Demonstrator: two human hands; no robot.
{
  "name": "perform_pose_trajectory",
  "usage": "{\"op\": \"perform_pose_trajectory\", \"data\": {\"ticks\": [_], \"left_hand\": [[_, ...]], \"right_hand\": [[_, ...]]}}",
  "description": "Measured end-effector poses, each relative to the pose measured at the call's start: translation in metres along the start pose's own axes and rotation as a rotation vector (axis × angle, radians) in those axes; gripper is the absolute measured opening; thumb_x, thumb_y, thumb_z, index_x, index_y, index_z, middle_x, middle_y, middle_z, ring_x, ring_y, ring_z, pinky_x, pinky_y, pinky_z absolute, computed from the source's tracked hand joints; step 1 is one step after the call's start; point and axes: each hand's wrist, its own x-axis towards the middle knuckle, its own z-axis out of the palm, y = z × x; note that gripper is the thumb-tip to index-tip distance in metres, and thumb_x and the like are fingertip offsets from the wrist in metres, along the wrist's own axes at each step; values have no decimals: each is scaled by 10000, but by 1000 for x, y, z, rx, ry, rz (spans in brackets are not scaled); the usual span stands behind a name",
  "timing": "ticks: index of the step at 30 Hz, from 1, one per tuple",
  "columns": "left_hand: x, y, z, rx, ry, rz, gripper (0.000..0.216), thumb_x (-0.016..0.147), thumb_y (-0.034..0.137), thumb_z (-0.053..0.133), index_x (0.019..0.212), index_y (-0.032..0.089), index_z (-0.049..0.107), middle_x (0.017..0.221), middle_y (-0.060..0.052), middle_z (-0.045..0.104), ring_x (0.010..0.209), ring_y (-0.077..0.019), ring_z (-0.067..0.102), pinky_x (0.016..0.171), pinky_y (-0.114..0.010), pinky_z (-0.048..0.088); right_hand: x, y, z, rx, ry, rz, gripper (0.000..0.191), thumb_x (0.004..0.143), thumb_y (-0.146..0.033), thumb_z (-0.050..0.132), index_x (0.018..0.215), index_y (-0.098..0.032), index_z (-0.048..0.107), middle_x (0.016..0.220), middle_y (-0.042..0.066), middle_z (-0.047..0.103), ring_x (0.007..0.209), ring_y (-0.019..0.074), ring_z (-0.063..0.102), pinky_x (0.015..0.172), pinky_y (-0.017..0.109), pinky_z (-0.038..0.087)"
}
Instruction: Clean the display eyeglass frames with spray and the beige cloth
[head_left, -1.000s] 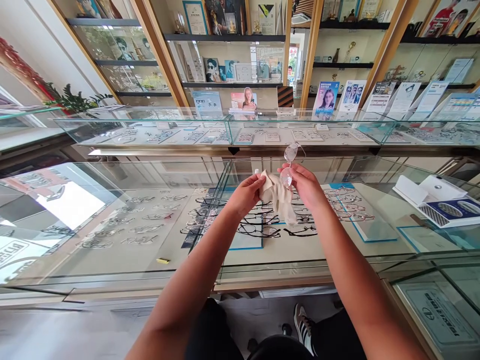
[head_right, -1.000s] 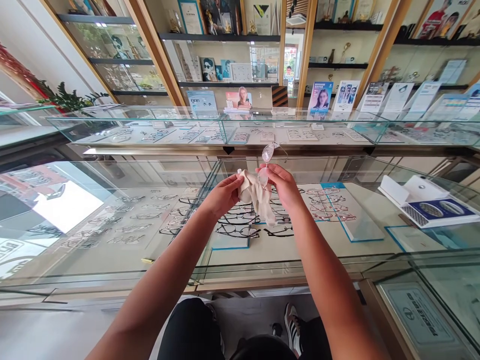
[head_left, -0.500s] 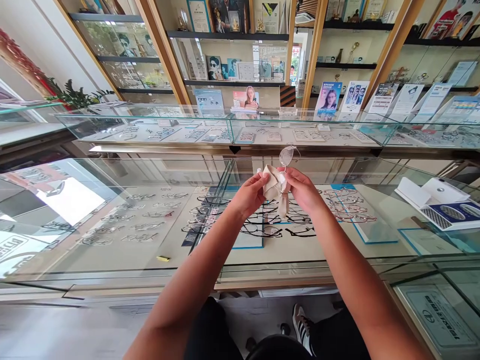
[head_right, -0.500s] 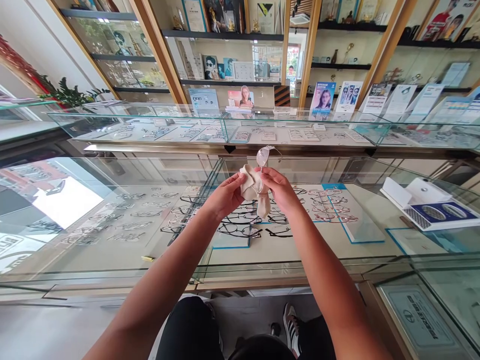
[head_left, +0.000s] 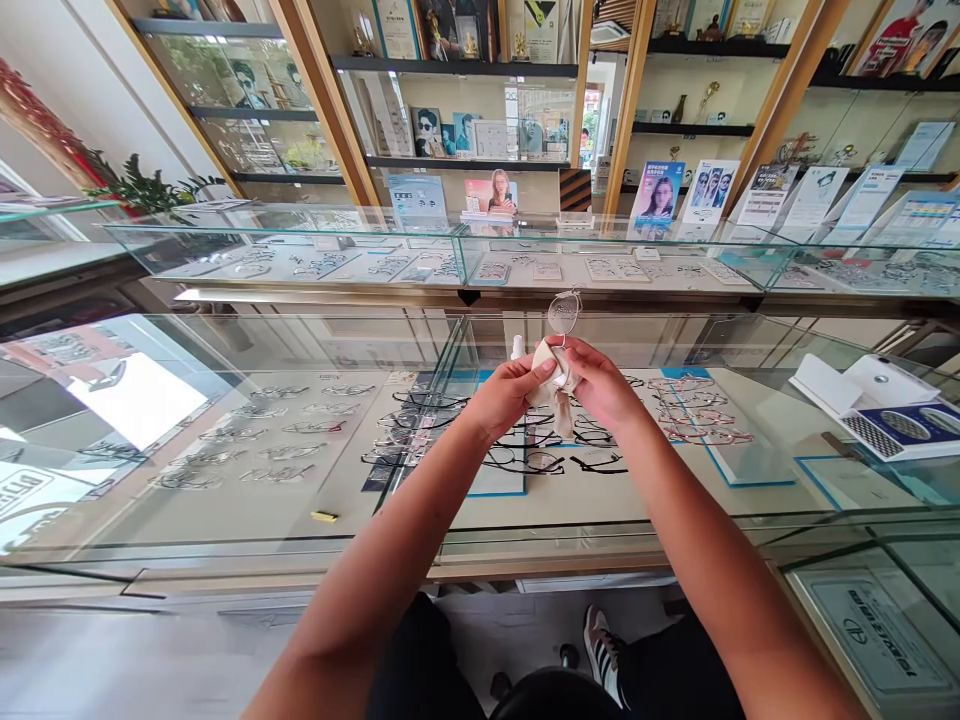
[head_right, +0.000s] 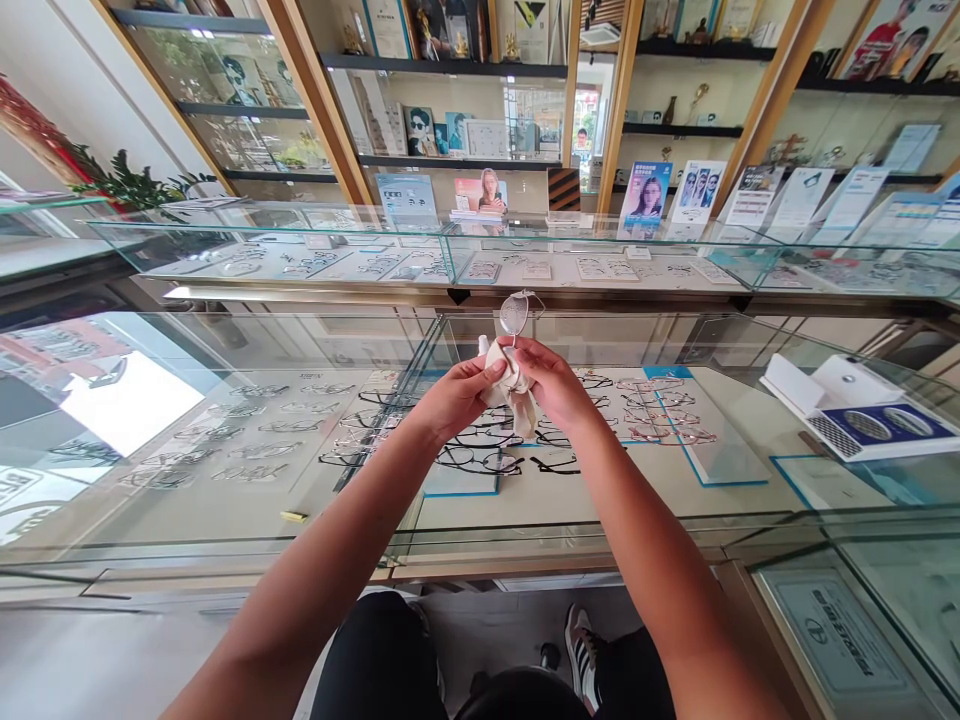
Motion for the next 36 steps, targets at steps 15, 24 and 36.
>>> {"op": "perform_pose_trajectory", "data": {"ticks": [15, 24, 36], "left_hand": [[-6, 3, 16, 266, 37, 186, 540, 756, 598, 1040, 967, 173, 781, 879, -10, 651, 763, -131, 549, 706, -271, 443], [-4, -4, 20, 227, 132, 233, 651, 794, 737, 960, 992, 171, 706, 786, 3, 661, 700, -135, 570, 671, -272, 480], [-3, -1, 21, 208, 215, 287, 777, 782, 910, 851, 678, 207, 537, 592, 43, 484, 538, -91, 405, 527, -260, 353]], "right_hand": [[0, 7, 8, 99, -21, 39, 487, 764, -666, 980, 1138, -368, 892, 1272, 35, 874, 1249, 286, 770, 1078, 428, 625], [-4, 6, 14, 27, -3, -18, 486, 852, -703, 906, 1189, -353, 922, 1414, 27, 850, 1435, 324, 705, 1191, 442, 575], [-7, 5, 16, -134, -28, -104, 606, 884, -812, 837, 1281, -361, 912, 1455, 17, 841, 1601, 338, 612, 1371, 489, 460]]}}
